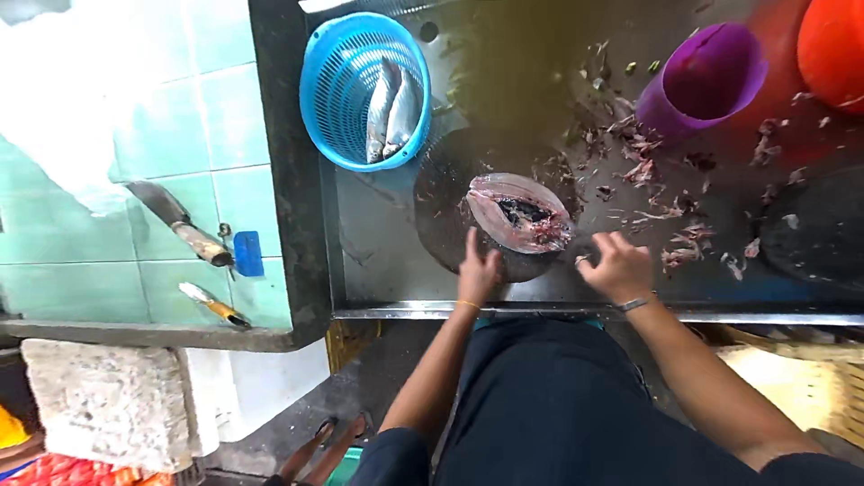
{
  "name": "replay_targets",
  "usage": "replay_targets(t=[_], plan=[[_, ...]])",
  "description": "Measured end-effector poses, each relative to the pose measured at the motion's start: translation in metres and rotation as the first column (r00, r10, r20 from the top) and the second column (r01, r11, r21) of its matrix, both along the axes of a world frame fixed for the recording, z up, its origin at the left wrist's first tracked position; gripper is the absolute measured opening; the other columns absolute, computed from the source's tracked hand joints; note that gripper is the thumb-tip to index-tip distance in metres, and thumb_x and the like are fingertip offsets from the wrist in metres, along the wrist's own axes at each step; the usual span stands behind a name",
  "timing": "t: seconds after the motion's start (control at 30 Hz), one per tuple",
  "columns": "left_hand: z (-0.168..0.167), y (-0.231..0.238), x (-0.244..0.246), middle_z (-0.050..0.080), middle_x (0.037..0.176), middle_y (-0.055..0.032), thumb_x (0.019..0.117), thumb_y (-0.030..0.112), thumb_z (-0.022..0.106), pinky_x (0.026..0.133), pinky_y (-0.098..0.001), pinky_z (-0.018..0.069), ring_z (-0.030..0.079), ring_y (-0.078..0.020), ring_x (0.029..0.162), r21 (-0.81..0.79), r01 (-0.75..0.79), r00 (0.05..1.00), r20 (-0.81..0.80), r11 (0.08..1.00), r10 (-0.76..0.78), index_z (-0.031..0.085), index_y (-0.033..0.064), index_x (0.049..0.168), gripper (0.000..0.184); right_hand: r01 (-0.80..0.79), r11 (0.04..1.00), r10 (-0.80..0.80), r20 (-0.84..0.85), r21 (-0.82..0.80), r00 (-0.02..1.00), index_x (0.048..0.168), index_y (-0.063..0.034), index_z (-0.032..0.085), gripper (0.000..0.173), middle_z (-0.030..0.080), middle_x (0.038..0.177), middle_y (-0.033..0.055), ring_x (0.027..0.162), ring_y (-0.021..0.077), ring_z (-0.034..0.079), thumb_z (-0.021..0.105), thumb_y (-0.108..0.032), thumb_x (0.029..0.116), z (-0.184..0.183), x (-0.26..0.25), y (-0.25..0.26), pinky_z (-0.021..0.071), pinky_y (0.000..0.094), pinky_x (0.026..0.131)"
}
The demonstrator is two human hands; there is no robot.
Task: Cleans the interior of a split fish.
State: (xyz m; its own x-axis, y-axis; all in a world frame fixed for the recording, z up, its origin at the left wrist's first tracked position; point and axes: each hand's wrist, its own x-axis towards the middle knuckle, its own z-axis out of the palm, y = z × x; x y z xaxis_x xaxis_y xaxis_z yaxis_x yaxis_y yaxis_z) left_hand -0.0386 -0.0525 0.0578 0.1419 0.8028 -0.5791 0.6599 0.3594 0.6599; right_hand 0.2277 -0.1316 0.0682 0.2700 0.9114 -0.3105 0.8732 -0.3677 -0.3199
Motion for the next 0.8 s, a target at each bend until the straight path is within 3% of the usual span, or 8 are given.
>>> replay_targets(t=[0.1,0.23,0.3,0.4,0.47,0.53,0.63,0.8], plan=[[-0.021,-0.028,0.048,0.073,0.113,-0.017,0.1085,0.03,0.055,0.072,-0.043,0.0667,0.076,-0.0261,0.078,-0.247,-0.123,0.918,0.34,0.961,0.205,-0.01,0.0271,0.165,0.086,-0.154,0.987,0.151,-0.058,-0.042,0.987,0.116,-0.0083,0.071,0.046,0.069,0.114,0.0203,0.095,0.0416,0.068,0.069,-0.043,0.0864,-0.014,-0.037,0.028,0.0497,0.0662,0.077],[-0.028,-0.005,0.08,0.069,0.114,-0.0238,0.1033,0.02,0.064,0.069,-0.0415,0.064,0.074,-0.0275,0.076,-0.282,-0.485,0.736,0.38,0.828,0.561,-0.009,0.0346,0.165,0.097,-0.146,0.988,0.131,-0.207,-0.057,0.969,0.091,-0.01,0.073,0.018,0.072,0.085,0.0182,0.084,0.0417,0.07,0.067,-0.027,0.0901,0.015,-0.019,0.033,0.0503,0.0674,0.067],[-0.036,0.011,0.082,0.061,0.13,-0.0276,0.0973,0.01,0.07,0.068,-0.0442,0.0635,0.072,-0.0306,0.079,-0.248,-0.565,0.669,0.421,0.787,0.613,-0.006,0.0362,0.165,0.105,-0.051,0.999,0.053,-0.382,0.016,0.923,0.096,-0.0108,0.074,0.011,0.069,0.079,0.0148,0.069,0.0351,0.067,0.067,-0.019,0.0932,0.037,0.021,0.02,0.0512,0.0589,0.057],[-0.048,0.024,0.075,0.041,0.158,-0.023,0.0871,0.01,0.081,0.082,-0.0487,0.0632,0.069,-0.0327,0.108,-0.103,-0.558,0.678,0.514,0.823,0.524,0.0,0.0305,0.167,0.116,0.388,0.909,-0.348,-0.79,-0.152,0.505,0.113,-0.0181,0.065,0.022,0.052,0.072,-0.0012,0.052,0.0083,0.045,0.053,-0.034,0.1052,0.01,0.061,0.001,0.0444,0.027,0.048],[-0.051,0.04,0.071,0.033,0.165,-0.0171,0.0815,0.014,0.084,0.1,-0.0491,0.0579,0.058,-0.0293,0.133,0.014,-0.533,0.726,0.521,0.846,0.448,0.004,0.0232,0.168,0.118,0.417,0.906,-0.364,-0.628,-0.068,0.688,0.121,-0.0113,0.064,0.033,0.066,0.089,0.0117,0.069,0.0242,0.062,0.06,-0.039,0.1035,-0.002,0.056,0.004,0.0556,0.0461,0.063],[-0.053,0.059,0.065,0.04,0.162,-0.0169,0.0768,0.008,0.084,0.106,-0.0471,0.0543,0.055,-0.0276,0.137,0.025,-0.521,0.736,0.518,0.853,0.435,0.014,0.0173,0.167,0.115,0.191,0.981,-0.164,-0.409,0.025,0.898,0.12,-0.0026,0.068,0.037,0.071,0.103,0.0231,0.09,0.0417,0.069,0.07,-0.031,0.0963,-0.001,0.031,0.02,0.0546,0.0658,0.077],[-0.054,0.068,0.056,0.044,0.159,-0.0167,0.0824,-0.002,0.077,0.092,-0.0509,0.06,0.063,-0.0319,0.124,-0.129,-0.49,0.698,0.534,0.862,0.477,0.026,0.0201,0.165,0.1,-0.127,0.992,0.128,-0.13,0.01,0.983,0.118,-0.0113,0.072,0.045,0.073,0.11,0.0166,0.098,0.0392,0.071,0.068,-0.042,0.0863,-0.006,-0.012,0.037,0.0516,0.0657,0.079],[-0.059,0.067,0.052,0.042,0.16,-0.014,0.0872,-0.004,0.07,0.084,-0.049,0.0612,0.065,-0.0304,0.116,-0.19,-0.482,0.671,0.548,0.855,0.5,0.029,0.0241,0.164,0.092,-0.27,0.96,0.261,-0.103,-0.081,0.96,0.11,-0.0091,0.071,0.033,0.073,0.107,0.0174,0.097,0.0386,0.07,0.058,-0.035,0.0937,-0.022,-0.04,0.067,0.0488,0.0639,0.082]])
